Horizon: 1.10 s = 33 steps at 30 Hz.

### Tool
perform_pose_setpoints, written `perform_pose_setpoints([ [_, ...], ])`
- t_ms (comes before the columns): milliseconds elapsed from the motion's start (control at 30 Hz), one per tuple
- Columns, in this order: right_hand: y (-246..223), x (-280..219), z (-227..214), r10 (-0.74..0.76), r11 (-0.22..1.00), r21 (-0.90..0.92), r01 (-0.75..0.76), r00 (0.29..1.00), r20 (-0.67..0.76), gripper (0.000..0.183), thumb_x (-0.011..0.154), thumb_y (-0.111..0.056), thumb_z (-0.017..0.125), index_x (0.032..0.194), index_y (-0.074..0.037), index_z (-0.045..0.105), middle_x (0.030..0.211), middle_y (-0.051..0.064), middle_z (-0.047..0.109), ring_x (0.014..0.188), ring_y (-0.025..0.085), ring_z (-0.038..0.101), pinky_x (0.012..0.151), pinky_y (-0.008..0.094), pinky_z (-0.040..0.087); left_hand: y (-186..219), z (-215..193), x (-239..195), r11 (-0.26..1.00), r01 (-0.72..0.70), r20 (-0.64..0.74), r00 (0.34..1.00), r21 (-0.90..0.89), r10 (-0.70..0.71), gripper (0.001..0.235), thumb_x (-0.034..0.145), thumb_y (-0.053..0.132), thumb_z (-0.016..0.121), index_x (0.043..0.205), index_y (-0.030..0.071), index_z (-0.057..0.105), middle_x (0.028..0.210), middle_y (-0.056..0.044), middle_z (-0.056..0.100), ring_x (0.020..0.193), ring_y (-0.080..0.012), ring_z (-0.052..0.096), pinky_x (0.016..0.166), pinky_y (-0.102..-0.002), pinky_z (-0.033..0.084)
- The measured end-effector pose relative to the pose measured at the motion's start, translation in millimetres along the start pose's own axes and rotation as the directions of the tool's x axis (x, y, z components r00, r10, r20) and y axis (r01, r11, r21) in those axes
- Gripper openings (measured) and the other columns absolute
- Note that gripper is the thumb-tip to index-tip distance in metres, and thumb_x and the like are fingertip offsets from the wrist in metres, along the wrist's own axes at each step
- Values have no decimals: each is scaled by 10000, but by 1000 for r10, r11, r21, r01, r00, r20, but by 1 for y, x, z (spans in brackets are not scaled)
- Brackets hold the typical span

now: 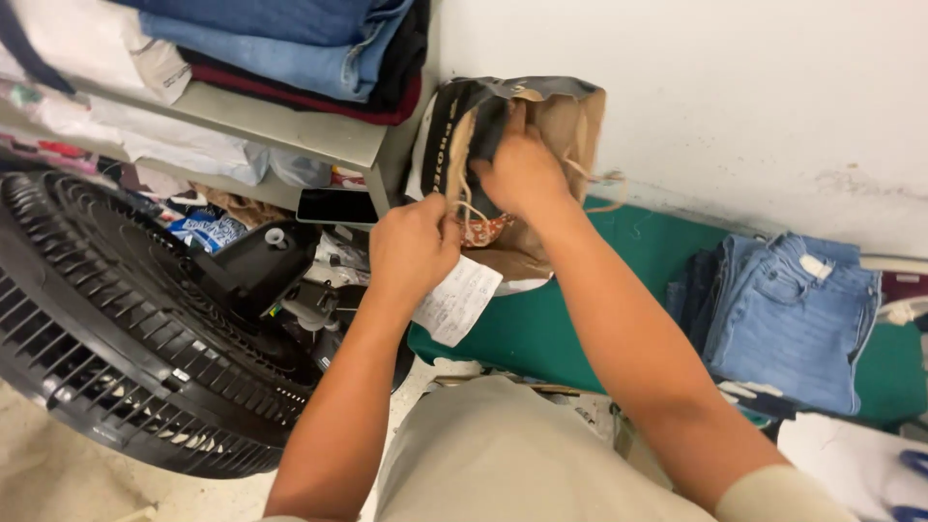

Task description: The person writes on a roll of tape with a pen, then folds a pair of denim shorts and places them on a table. They then pick up a pair of jeans, fold them, and place them on a green ironing board. Finally, they retrieve a handwritten list from a paper bag, read it, and place the bag on the ironing board.

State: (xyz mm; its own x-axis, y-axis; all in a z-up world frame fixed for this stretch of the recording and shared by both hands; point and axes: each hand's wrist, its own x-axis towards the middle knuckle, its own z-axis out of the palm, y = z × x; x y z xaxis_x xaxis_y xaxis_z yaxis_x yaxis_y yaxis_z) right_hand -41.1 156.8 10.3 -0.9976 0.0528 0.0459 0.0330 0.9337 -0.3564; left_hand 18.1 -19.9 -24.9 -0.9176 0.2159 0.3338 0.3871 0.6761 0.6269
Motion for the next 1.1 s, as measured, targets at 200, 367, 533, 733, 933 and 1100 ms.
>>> perform_pose_setpoints([
  [200,17,12,21,-166,972,129,197,962,-219,409,778,-169,782,1159,-24,755,1051,165,700,1083,378,659,848,474,613,-13,2,10,972,211,-144,964,-104,-225,252,945,206,599,766,43,531,538,-184,543,543,-368,638,466,-429,492],
  [367,26,-37,27,-598,786,170,594,801,-35,169,677,-157,803,828,-105,746,803,126,654,879,402,675,791,472,564,-11,-9,10,914,318,-84,934,-251,-347,186,923,177,596,1007,11,602,744,-242,667,724,-391,713,584,-462,582],
  [533,9,-58,8,-467,872,315,375,830,305,324,665,-348,818,827,-74,755,810,168,741,892,423,727,792,511,593,-8,-10,15,886,377,-17,918,-271,-395,383,1002,314,605,1167,-31,619,917,-295,708,896,-445,730,715,-518,617],
  [733,-36,-12,-14,-63,993,94,76,989,-136,751,630,-490,931,1203,-143,591,1189,151,539,1201,431,565,1005,558,493,-6,-6,22,961,255,-33,965,-102,-260,302,1035,268,531,1072,2,670,895,-273,707,900,-483,711,724,-570,605],
  [933,13,33,14,-179,978,176,109,874,451,688,597,-381,936,1172,-65,729,1066,214,752,1095,417,707,914,501,569,-18,0,23,953,293,-76,951,-76,-299,301,1043,290,498,1111,23,617,967,-306,694,970,-522,684,799,-614,566],
  [1100,17,-30,-10,-567,822,246,513,778,271,484,716,-131,742,1193,-70,685,1033,294,686,1040,555,655,906,632,521,-23,4,19,970,225,-161,958,-90,-237,268,1024,286,545,954,32,598,826,-270,641,865,-502,682,702,-581,553],
])
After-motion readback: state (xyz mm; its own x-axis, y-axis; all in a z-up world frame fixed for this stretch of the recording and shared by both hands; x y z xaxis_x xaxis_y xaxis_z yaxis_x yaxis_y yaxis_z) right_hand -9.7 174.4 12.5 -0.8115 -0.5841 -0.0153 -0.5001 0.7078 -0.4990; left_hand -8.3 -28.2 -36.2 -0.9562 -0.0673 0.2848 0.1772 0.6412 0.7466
